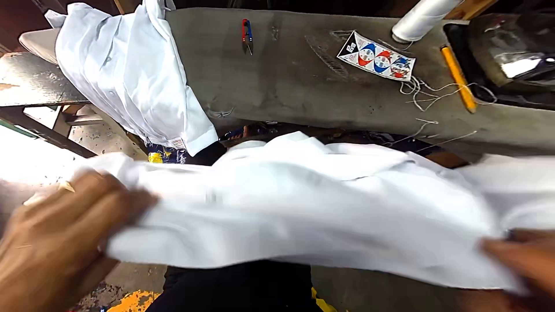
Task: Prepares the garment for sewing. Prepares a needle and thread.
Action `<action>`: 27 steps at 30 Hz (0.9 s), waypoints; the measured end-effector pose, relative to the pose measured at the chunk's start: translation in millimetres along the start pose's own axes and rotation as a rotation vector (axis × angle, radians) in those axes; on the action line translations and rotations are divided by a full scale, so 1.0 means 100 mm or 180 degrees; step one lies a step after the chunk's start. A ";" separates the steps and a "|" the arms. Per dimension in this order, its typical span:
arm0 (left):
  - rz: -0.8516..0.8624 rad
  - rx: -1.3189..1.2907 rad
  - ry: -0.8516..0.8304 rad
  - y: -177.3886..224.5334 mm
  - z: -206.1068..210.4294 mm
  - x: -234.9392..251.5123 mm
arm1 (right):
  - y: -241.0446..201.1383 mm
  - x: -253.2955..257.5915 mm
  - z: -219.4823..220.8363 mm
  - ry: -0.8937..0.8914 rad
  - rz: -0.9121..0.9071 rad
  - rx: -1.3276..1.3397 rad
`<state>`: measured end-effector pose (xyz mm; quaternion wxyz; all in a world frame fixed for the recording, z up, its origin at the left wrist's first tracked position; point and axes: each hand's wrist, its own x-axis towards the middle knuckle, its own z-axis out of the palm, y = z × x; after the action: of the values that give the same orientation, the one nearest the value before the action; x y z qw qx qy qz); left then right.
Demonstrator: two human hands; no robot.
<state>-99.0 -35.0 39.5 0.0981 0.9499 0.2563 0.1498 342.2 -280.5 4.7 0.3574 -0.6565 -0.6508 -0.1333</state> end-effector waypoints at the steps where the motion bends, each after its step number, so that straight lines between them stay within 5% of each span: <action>1: 0.0021 -0.0298 -0.0606 0.02 0.06 -0.08 | -0.04 -0.10 -0.06 -0.0629 0.0021 0.0037; 4: -0.0236 -0.0881 -0.2255 -0.02 0.46 -0.33 | -0.12 -0.28 0.07 -0.2847 0.0379 0.0589; 5: -0.0265 -0.0977 -0.2450 -0.05 0.55 -0.36 | -0.07 -0.38 0.18 -0.3009 0.0383 0.0705; 9: 0.0243 -0.1158 -0.0996 0.02 0.88 -0.01 | 0.01 -0.27 0.48 -0.2124 0.0455 0.0806; 12: 0.0618 -0.1515 -0.0183 0.43 1.35 0.56 | 0.06 -0.15 0.61 -0.1535 0.0912 0.0919; 15: 0.1309 -0.0949 -0.0160 0.84 1.88 1.01 | 0.15 -0.31 0.66 -0.1473 0.1410 0.0850; 18: 0.1468 -0.0859 -0.0096 0.84 2.18 1.25 | 0.06 -0.58 0.78 -0.1871 0.1793 0.0689; 24: 0.0832 -0.2111 -0.0673 0.75 1.92 1.50 | -0.32 -0.63 1.22 -0.0632 0.1823 0.0625; 27: 0.0484 -0.2630 -0.1005 0.70 1.82 1.59 | -0.32 -0.46 1.29 -0.0474 0.1854 0.0701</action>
<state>124.7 -32.0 -75.0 0.4958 0.8584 0.0863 0.0996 269.2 -236.3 -106.9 0.4008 -0.7805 -0.4704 0.0942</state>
